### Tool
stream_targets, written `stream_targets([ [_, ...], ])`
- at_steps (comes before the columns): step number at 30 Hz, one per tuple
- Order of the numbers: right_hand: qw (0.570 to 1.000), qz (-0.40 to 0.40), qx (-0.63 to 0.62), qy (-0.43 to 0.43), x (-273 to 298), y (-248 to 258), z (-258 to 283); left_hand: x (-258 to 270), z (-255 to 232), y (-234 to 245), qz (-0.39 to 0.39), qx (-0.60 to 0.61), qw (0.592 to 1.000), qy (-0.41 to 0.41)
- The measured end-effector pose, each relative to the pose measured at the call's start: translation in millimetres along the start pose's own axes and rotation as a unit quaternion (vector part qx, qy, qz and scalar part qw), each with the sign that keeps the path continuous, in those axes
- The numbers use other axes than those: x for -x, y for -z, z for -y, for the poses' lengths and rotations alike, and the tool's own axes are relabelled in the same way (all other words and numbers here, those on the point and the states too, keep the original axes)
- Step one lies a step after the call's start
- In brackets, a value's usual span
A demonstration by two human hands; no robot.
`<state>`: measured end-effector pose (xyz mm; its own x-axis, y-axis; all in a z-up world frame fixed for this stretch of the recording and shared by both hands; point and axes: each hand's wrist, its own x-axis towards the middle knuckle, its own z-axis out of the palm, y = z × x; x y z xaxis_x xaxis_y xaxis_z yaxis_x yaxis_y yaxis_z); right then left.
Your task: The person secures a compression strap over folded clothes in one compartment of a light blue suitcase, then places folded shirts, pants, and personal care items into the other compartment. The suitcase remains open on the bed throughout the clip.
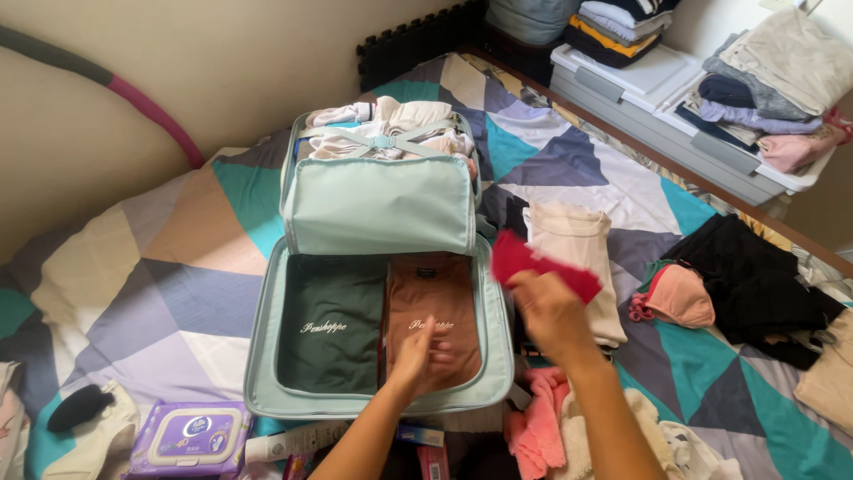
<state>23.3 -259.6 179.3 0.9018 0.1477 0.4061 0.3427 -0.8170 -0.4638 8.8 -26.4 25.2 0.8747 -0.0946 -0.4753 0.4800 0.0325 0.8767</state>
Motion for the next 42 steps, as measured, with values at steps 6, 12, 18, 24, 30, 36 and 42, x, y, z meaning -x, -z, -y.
stream_targets([
  [6,0.923,0.329,-0.131,0.149,39.0,-24.7,109.8,-13.2,-4.4,9.6,0.252,0.411,0.861,0.163],
  [12,0.927,0.193,-0.114,-0.3,38.9,-51.2,46.6,-31.8,-3.0,56.5,0.34,0.513,0.769,0.171],
  [18,0.84,0.194,-0.339,-0.376,36.6,-138.5,-9.1,-39.3,-1.6,79.3,0.236,0.573,0.771,0.146],
  [24,0.767,0.062,-0.542,-0.339,11.5,-203.2,-35.9,-75.3,24.2,96.0,0.179,0.503,0.838,0.111],
  [30,0.913,0.043,-0.2,-0.354,9.5,-213.3,-49.1,-88.2,18.1,89.7,-0.021,0.122,0.992,0.017],
  [36,0.975,-0.03,-0.1,-0.194,20.8,-216.5,-21.7,-46.2,15.1,66.7,-0.081,-0.119,0.979,-0.145],
  [42,0.999,0.03,0.0,-0.036,13.9,-203.5,-3.5,-8.7,6.5,37.3,-0.105,-0.507,0.819,-0.246],
])
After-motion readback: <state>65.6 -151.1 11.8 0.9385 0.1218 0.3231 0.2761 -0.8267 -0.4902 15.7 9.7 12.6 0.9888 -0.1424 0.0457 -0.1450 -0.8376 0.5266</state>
